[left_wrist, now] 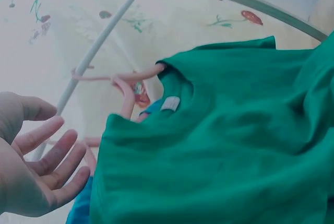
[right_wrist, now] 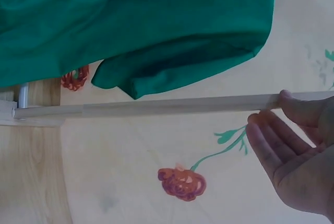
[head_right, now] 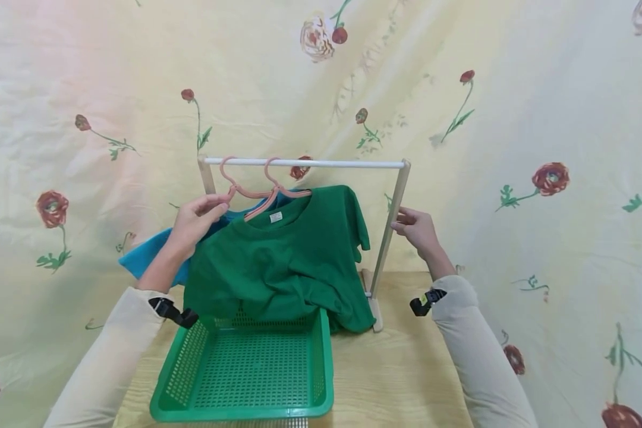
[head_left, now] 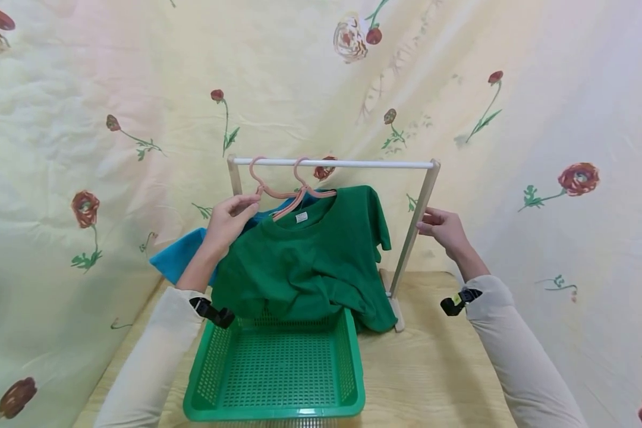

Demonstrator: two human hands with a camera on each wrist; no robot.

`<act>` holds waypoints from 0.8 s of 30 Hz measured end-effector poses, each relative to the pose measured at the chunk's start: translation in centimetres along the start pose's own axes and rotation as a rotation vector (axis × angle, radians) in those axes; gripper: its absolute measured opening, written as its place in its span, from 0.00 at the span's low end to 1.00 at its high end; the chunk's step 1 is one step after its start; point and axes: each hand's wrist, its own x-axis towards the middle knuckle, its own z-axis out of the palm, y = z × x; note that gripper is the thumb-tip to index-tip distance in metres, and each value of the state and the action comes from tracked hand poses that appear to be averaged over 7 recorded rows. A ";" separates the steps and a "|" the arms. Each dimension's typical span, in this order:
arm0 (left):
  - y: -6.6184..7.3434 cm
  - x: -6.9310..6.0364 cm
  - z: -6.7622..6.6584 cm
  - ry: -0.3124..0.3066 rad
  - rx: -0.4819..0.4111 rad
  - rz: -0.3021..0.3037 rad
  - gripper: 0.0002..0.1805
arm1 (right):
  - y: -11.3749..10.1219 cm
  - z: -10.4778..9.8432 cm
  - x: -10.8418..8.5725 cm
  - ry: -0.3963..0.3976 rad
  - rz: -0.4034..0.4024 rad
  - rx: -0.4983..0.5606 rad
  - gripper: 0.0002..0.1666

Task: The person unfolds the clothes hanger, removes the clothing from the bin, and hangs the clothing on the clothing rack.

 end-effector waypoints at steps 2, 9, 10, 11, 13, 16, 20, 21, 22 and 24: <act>0.2 -0.1 0.3 0.026 -0.009 0.021 0.22 | -0.5 0.3 -0.2 0.030 -0.028 0.011 0.33; 0.7 -0.4 1.5 0.122 -0.097 0.084 0.21 | -2.4 1.3 -1.4 0.202 -0.117 0.186 0.32; 0.7 -0.5 1.7 0.135 -0.107 0.095 0.21 | -2.7 1.5 -1.6 0.229 -0.126 0.204 0.32; 0.7 -0.6 1.9 0.150 -0.114 0.111 0.21 | -3.0 1.7 -1.9 0.256 -0.132 0.213 0.31; 0.7 -0.8 2.4 0.176 -0.129 0.150 0.21 | -3.6 2.2 -2.5 0.315 -0.148 0.203 0.30; 0.6 -1.5 3.2 0.201 -0.163 0.218 0.20 | -4.3 3.1 -3.3 0.399 -0.176 0.125 0.27; -0.2 -2.7 4.8 0.170 -0.210 0.310 0.17 | -4.3 4.6 -4.4 0.459 -0.246 0.034 0.23; -0.5 -3.0 5.2 0.153 -0.204 0.328 0.17 | -4.2 5.1 -4.7 0.462 -0.268 0.012 0.22; -0.9 -3.3 5.7 0.135 -0.188 0.342 0.17 | -4.0 5.5 -4.9 0.462 -0.282 -0.019 0.21; -1.8 -3.8 6.6 0.103 -0.136 0.361 0.16 | -3.6 6.5 -5.4 0.455 -0.312 -0.071 0.21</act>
